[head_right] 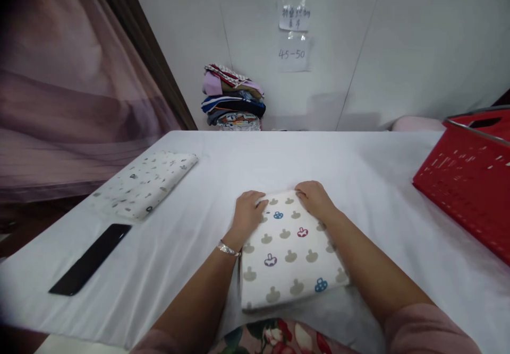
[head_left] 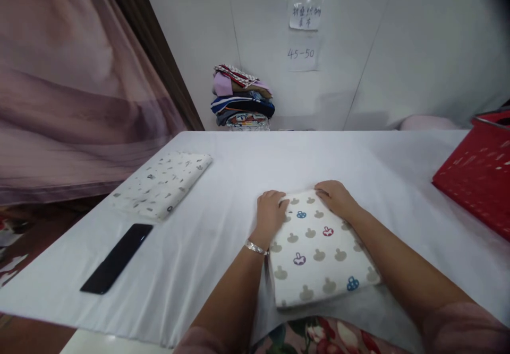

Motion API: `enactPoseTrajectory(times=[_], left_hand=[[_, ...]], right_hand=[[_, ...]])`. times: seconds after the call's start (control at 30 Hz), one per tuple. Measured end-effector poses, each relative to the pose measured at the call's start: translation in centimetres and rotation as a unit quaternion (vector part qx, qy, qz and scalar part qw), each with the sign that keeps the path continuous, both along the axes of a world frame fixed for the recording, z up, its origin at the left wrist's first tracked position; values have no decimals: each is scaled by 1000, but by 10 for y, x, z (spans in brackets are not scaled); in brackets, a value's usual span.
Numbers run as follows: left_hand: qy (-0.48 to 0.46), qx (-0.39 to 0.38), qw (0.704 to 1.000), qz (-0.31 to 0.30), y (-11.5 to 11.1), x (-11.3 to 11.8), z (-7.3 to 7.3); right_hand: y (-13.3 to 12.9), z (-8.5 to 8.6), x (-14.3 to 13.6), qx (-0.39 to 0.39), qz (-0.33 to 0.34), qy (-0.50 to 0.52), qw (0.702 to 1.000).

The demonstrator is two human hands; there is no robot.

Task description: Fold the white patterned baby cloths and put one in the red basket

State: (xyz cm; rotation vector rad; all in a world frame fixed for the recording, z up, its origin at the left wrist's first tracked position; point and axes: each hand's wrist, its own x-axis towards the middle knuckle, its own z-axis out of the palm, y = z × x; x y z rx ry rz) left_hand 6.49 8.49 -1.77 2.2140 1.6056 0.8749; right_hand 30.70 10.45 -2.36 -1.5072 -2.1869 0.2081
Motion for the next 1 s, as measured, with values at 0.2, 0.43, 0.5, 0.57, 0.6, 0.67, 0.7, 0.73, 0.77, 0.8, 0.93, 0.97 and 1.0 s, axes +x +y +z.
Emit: enactPoseTrajectory(times=[0.2,0.43,0.5,0.57,0.6,0.67,0.7,0.73,0.77,0.8,0.93,0.97,1.0], left_hand=[[11,19,1000,1,-2,1,2],[-1,49,999,19,-5,0,2],[-16,45,999,25,-4,-1,1],[-36,21,999,23,-2,-3,0],[-45,4,999,22,-1,-4,0],[-56,-25,998,22,1,-5,-1],[-57,-32,998,24,2,-5,-1],[-54,-33,998,26,2,-5,0],[-50,-27,998,27,2,-5,0],[-43,-19,999,27,2,-4,1],[-14,5,1000,23,-1,-1,6],[-11,5,1000,26,-2,0,7],[-11,2,1000,29,-2,0,7]], right_hand=[[-1,-3,5,-1,-2,71,997],[-2,-1,5,18,18,109,994],[-2,-1,5,22,29,104,994],[0,-2,5,7,33,93,995],[1,-2,5,-3,32,87,996],[2,-1,5,-14,24,77,997],[2,-1,4,-14,16,73,997],[2,-1,4,-11,8,69,998],[1,-1,4,-6,1,65,998],[1,-2,3,-2,-3,59,998],[1,-4,2,18,0,33,999],[2,-3,2,20,2,24,1000],[3,-2,2,20,5,12,1000]])
